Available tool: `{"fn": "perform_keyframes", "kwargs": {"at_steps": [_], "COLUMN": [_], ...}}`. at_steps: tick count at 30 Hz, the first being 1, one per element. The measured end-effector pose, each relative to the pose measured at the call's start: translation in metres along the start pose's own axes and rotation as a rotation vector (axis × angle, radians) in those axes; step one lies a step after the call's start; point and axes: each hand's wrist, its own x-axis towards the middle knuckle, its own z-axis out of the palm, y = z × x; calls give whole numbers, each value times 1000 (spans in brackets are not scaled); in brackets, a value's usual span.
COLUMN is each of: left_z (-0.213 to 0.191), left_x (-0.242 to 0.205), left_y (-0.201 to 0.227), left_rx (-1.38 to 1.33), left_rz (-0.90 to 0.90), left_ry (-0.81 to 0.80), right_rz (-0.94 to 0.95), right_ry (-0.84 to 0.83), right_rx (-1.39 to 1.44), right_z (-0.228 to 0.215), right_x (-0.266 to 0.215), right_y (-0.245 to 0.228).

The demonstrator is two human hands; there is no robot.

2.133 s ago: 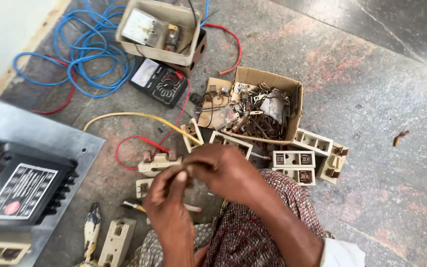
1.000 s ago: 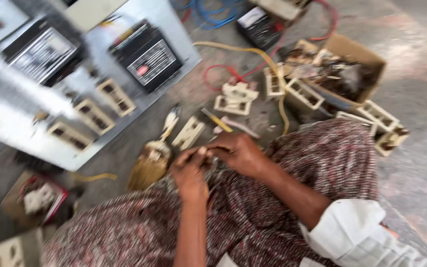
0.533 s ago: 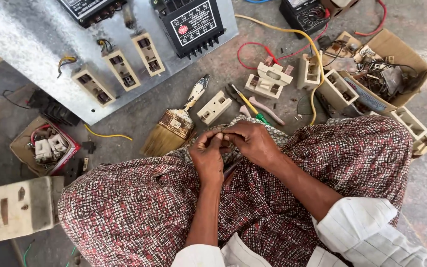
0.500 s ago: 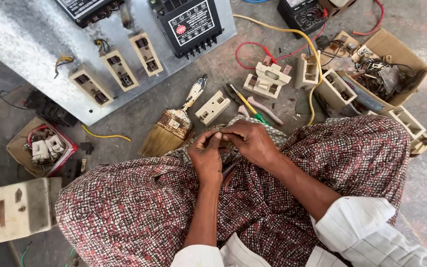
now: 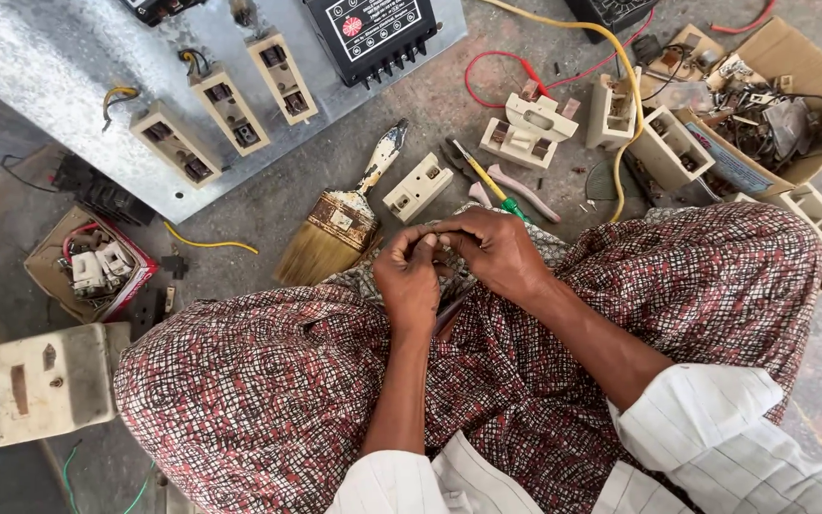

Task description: The person uses a screwdriver to disassemble a fuse carrier, then picks through a box of small metal parts to select components for reassembly.

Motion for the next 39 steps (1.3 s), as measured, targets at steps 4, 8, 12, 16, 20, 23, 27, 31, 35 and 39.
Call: {"fn": "perform_keyframes", "kwargs": {"at_steps": [4,8,12,16,20,23,27,31,35,39], "left_z": [0,-2,-3,-2,-2,-2,-2,-4,-4,-4], "left_x": [1,2,3,5,5,5,7,9,9,8], "left_y": [-2,-2,-3,-5,-5,-8,-13,-18,-20,-20], "left_rx": [1,1,43,-7,-10,-26,-42,-46,-73,-136], "left_rz": [-14,-47,-43,-35,26,75,68,83,93,127], "left_ry": [-10,-15,-24,-29,-52,-67,-49,-37,-55,-81], "right_rz": [-37,-63,-43,-31,117,163,128,152,278,337], "right_ry": [2,-5,-23,6,-3,7,1,-22,-19,-15], "right_rx": [-55,-32,-64,-11,70,223,260,274,313,303], "right_z": [-1,-4,-4,-2,-1,3,5,6,5,6], "right_x": [0,2,3,3,1,1,0,-1,0,1], "right_y": [-1,-1,-1,1,7,16,25,28,28,32]}}
